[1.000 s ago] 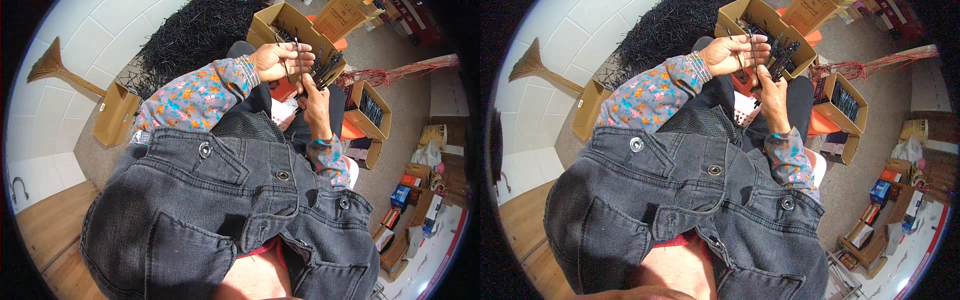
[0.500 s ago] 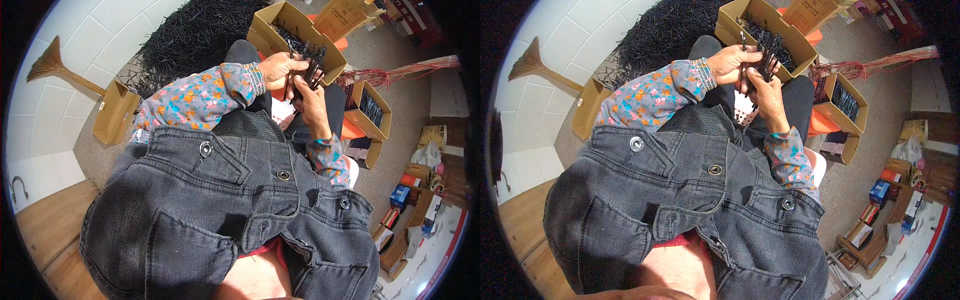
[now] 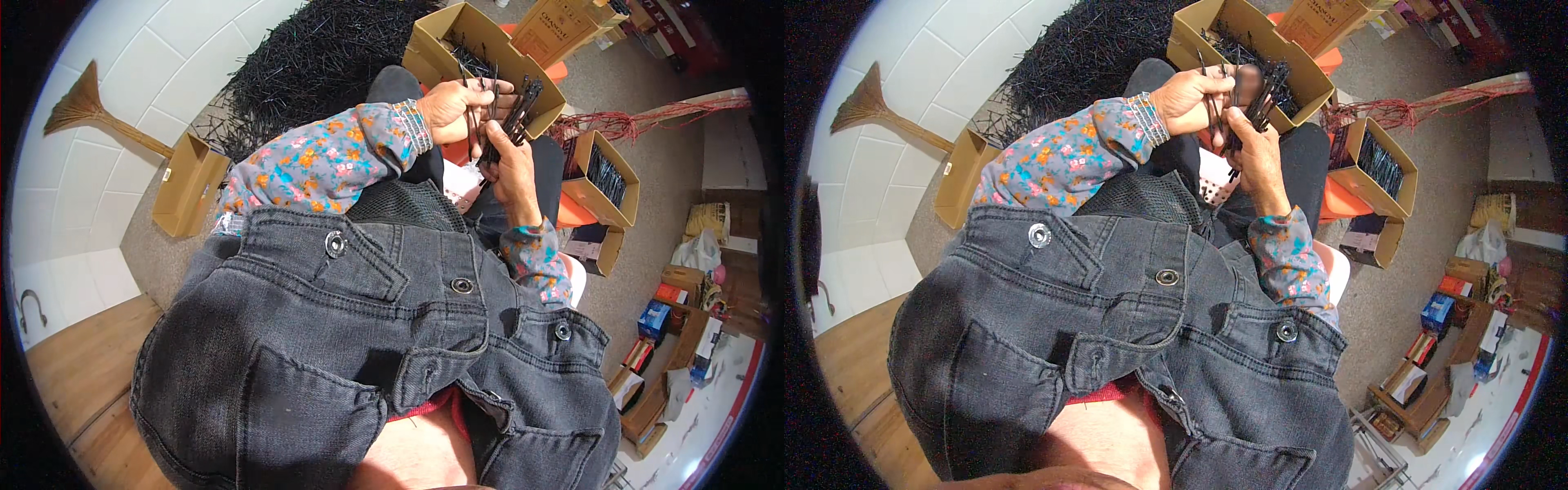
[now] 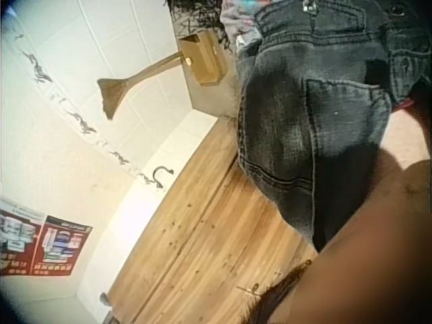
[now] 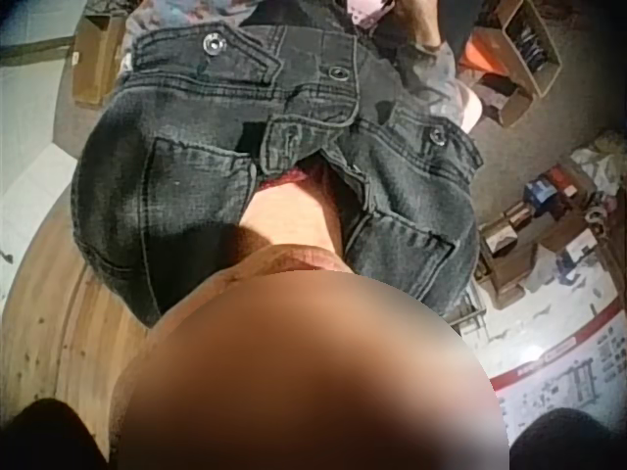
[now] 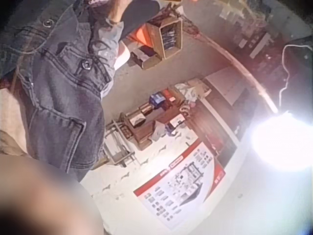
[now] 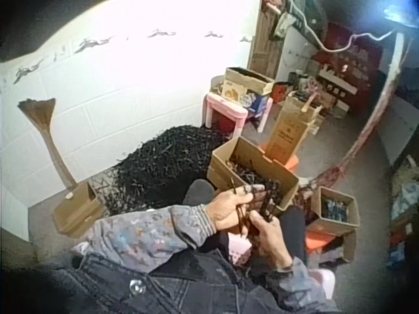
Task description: Packaging bundles of black plastic cable ties into cardboard boxes.
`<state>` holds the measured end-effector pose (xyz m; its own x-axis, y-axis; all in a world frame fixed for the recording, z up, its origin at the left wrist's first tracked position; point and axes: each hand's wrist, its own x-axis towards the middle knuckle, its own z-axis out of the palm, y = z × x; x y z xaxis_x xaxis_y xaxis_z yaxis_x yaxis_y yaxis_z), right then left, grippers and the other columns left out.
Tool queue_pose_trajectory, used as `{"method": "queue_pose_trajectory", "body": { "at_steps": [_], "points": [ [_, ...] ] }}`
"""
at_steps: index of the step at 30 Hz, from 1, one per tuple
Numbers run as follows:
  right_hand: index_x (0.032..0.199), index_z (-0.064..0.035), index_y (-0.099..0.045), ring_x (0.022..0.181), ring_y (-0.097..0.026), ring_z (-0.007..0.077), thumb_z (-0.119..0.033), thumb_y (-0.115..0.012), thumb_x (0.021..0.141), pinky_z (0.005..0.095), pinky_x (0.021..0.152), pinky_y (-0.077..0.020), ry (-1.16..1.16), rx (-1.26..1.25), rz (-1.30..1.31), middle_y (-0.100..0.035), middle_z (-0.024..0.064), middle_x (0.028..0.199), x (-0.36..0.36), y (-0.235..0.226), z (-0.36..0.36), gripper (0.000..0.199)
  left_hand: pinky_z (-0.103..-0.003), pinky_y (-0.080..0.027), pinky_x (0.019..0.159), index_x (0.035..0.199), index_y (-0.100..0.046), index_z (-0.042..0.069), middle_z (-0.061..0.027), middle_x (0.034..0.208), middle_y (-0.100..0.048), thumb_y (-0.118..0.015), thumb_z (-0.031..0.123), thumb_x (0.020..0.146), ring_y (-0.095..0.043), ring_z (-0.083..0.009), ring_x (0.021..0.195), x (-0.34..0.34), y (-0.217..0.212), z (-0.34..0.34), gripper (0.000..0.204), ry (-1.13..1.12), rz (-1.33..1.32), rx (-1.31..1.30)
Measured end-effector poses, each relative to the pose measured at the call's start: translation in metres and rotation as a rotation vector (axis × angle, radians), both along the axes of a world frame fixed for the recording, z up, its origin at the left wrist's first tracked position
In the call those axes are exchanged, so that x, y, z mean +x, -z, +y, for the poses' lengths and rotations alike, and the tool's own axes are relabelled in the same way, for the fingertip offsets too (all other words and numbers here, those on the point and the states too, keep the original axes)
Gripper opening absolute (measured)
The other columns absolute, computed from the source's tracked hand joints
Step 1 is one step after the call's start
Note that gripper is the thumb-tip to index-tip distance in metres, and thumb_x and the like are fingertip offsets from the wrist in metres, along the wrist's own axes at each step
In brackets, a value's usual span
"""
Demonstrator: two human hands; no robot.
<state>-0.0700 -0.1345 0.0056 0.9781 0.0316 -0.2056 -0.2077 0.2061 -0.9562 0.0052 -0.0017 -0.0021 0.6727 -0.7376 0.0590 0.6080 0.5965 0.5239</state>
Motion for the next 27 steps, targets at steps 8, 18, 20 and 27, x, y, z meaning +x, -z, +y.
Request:
{"method": "queue_pose_trajectory", "body": {
  "at_steps": [8,18,20,27],
  "points": [
    [0.083,-0.005,-0.054,0.035,-0.032,0.0039,-0.026,-0.053,0.089,0.0178,0.031,-0.0239,0.004,0.089,0.021,-0.05,0.0024,0.055,0.0,0.0,-0.003,0.022,-0.045,-0.04,0.096,0.115,-0.046,0.002,-0.02,0.124,-0.048,-0.038,0.009,0.091,-0.048,-0.0317,0.115,0.008,0.004,0.002,0.026,-0.062,0.073,-0.028],
    [0.077,-0.0063,-0.053,0.034,-0.031,0.0044,-0.026,-0.056,0.087,0.0186,0.031,-0.0236,0.045,-0.006,0.072,-0.045,-0.0006,0.05,0.0,-0.004,0.0,0.023,-0.046,-0.037,0.099,0.108,-0.049,0.002,-0.0223,0.124,-0.046,-0.037,0.015,0.094,-0.047,-0.0335,0.115,0.013,-0.002,0.004,0.023,-0.094,0.011,-0.026],
    [0.076,-0.0063,-0.053,0.034,-0.031,0.0044,-0.026,-0.056,0.086,0.0188,0.031,-0.0237,0.054,-0.019,0.078,-0.045,-0.0009,0.049,0.0,-0.003,0.0,0.022,-0.046,-0.037,0.099,0.106,-0.049,0.003,-0.0226,0.126,-0.046,-0.036,0.018,0.094,-0.046,-0.0336,0.116,0.011,-0.001,0.004,0.023,-0.089,-0.004,-0.009],
    [0.082,-0.0041,-0.058,0.035,-0.033,0.0047,-0.024,-0.058,0.086,0.0187,0.032,-0.025,0.07,0.012,0.0,-0.045,-0.0014,0.05,0.0,0.002,-0.007,0.021,-0.039,-0.048,0.08,0.1,-0.049,0.004,-0.0119,0.097,-0.058,-0.036,0.022,0.095,-0.058,-0.0269,0.09,0.025,0.004,0.017,0.022,-0.279,0.061,0.145]
  ]
}}
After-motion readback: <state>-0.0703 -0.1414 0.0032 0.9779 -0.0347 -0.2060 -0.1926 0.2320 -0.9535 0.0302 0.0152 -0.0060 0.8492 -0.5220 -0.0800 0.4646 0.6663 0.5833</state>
